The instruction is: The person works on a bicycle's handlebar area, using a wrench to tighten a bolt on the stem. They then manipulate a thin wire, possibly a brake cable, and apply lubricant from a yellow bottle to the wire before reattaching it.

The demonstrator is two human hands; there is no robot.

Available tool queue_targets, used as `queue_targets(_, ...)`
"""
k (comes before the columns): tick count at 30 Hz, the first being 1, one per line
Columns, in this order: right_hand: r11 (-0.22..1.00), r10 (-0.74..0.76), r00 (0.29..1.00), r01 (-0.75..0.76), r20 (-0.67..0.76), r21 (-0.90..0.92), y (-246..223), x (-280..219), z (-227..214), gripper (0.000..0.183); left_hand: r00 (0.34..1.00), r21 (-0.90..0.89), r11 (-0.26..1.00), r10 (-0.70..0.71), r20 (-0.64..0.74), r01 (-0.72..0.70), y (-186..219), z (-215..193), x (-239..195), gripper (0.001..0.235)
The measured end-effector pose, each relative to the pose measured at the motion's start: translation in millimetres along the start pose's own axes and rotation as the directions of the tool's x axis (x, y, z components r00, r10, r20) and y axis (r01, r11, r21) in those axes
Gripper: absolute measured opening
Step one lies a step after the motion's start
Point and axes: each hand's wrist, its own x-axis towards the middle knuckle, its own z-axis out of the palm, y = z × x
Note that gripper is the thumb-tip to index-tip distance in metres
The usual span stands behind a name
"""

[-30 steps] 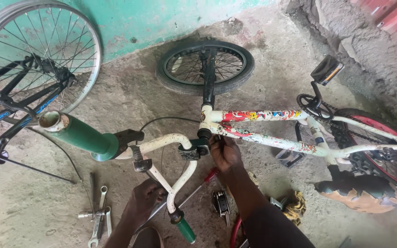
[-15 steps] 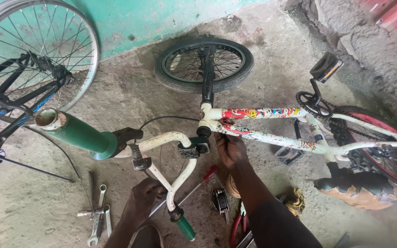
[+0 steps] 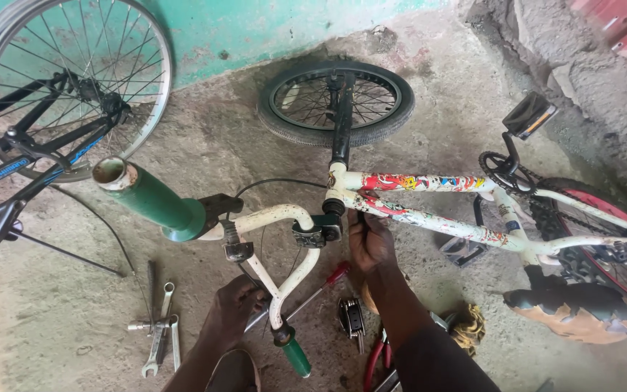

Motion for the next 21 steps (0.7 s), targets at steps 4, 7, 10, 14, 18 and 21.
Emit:
queue_targets(4, 0.996, -0.037, 0.997, 0.042, 0.064, -0.077, 0, -8, 34, 0.049, 0.999, -0.018, 0.999, -0.038, -0.007, 0.038, -9, -1, 2, 0.009)
queue_targets(7, 0.998, -0.005, 1.0, 0.007, 0.031, -0.067, -3, -9, 33, 0.041, 0.999, -0.043, 0.999, -0.025, -0.021, 0.024, -13, 1, 3, 0.008)
queue_targets(10, 0.982, -0.026, 0.991, 0.0, -0.134, -0.19, -15, -2, -2, 0.03, 1.0, -0.019, 1.0, -0.008, -0.022, 0.007, -17, 4, 1, 0.005)
queue_targets(14, 0.996, -0.009, 0.996, 0.016, 0.086, -0.083, -20, 6, -6, 0.038, 0.999, -0.014, 0.999, 0.035, -0.029, -0.035, -2, -5, 6, 0.009)
queue_targets(18, 0.997, -0.002, 0.998, 0.007, 0.07, -0.072, -27, -2, -22, 0.032, 0.994, 0.118, 0.989, 0.097, -0.057, -0.09, 1, 1, 0, 0.007)
queue_targets(21, 0.992, 0.054, 0.998, -0.055, -0.012, -0.114, -19, -1, 1, 0.042, 0.992, 0.109, 0.989, 0.108, -0.057, -0.102, -4, 2, 1, 0.009)
